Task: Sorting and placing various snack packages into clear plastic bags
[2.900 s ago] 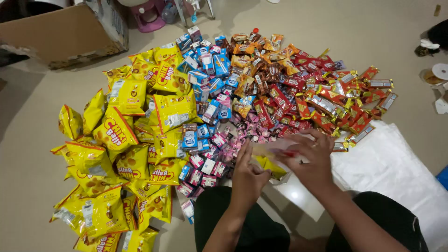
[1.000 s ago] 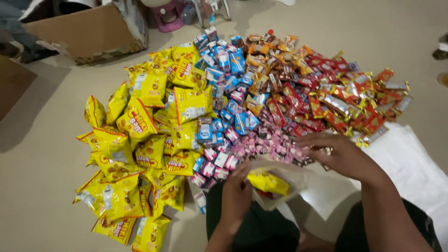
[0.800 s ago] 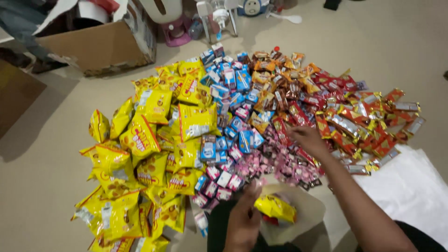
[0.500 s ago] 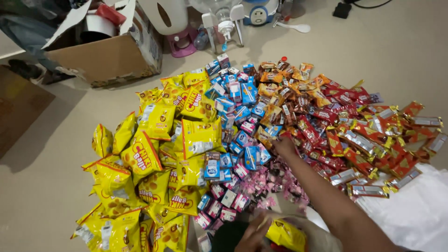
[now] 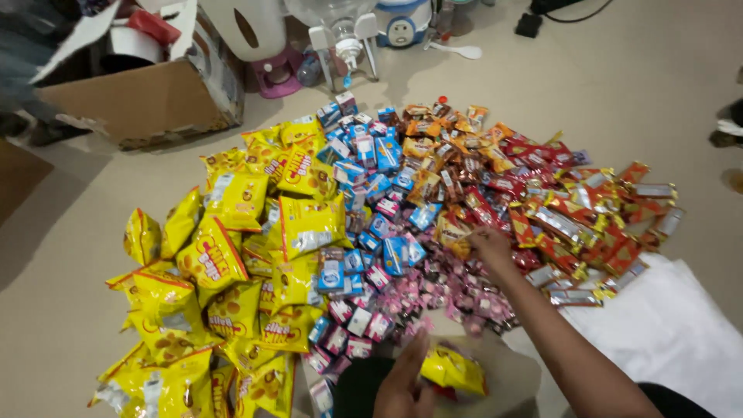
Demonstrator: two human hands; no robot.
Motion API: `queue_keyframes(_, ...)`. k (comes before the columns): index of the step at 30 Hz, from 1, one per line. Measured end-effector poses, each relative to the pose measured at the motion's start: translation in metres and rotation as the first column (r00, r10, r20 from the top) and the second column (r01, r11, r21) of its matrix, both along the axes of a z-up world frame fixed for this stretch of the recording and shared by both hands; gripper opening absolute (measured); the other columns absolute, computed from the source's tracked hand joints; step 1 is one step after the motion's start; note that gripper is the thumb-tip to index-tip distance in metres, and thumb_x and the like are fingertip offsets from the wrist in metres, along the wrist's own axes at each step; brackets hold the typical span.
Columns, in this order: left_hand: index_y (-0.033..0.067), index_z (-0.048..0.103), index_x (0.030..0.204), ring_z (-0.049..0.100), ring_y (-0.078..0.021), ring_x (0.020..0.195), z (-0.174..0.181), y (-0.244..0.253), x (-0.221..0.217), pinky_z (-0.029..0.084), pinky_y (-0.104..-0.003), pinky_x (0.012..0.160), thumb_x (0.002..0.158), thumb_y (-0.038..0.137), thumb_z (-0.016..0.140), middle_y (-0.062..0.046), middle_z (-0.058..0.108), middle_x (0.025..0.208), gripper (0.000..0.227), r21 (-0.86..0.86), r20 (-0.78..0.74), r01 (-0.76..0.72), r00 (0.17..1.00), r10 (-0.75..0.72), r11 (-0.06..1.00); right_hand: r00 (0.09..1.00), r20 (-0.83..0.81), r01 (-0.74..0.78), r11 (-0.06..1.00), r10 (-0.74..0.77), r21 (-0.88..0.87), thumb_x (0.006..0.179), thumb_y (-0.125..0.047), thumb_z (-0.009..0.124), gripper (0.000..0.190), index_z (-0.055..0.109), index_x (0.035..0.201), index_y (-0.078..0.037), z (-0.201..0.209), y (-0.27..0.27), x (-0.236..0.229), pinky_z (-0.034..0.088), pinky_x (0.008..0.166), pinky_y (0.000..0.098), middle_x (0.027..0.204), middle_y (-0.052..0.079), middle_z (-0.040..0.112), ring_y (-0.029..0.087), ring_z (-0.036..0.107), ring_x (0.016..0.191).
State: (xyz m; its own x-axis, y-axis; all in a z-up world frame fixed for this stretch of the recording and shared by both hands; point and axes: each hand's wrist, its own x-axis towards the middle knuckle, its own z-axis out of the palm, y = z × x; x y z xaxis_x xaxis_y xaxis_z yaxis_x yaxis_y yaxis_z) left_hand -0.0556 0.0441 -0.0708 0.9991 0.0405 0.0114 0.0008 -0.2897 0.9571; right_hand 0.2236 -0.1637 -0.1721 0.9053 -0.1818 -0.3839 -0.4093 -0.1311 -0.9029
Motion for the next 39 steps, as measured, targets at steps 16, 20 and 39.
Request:
queue_keyframes(16, 0.005, 0.049, 0.151, 0.035, -0.0079, 0.054, 0.022, -0.019, 0.005, 0.044, -0.021, 0.055, 0.07, -0.01, 0.062, -0.006, 0.039, 0.165, 0.083, -0.046, -0.009, 0.067, 0.998, -0.067, 0.997, 0.586, 0.407, -0.291, 0.651, 0.701, -0.701, 0.092, -0.023, 0.07, 0.026, 0.076, 0.117, -0.017, 0.203, -0.052, -0.248, 0.056, 0.076, 0.0322, 0.108, 0.003, 0.078, 0.019, 0.075, 0.092)
queue_keyframes(20, 0.0033, 0.056, 0.146, 0.063, -0.0114, 0.075, 0.029, -0.023, 0.002, 0.053, -0.027, 0.068, 0.071, -0.007, 0.062, -0.014, 0.052, 0.157, 0.075, -0.161, -0.039, -0.005, 0.999, -0.002, 0.987, 0.403, 0.48, -0.102, 0.559, 0.779, -0.823, 0.086, -0.024, 0.078, 0.012, 0.076, 0.098, -0.025, 0.188, -0.034, -0.246, 0.049, 0.087, 0.0403, 0.11, -0.003, 0.077, 0.027, 0.068, 0.109)
queue_keyframes(39, 0.0001, 0.051, 0.149, 0.055, -0.0046, 0.063, 0.035, -0.017, -0.007, 0.05, -0.021, 0.058, 0.073, -0.007, 0.059, -0.017, 0.046, 0.16, 0.077, -0.255, -0.079, -0.009, 0.997, -0.012, 0.967, 0.609, 0.31, 0.152, 0.276, 0.73, -0.949, 0.089, -0.042, 0.073, 0.008, 0.08, 0.092, -0.04, 0.154, -0.086, -0.233, 0.03, 0.118, 0.0628, 0.151, -0.003, 0.061, 0.034, 0.044, 0.15)
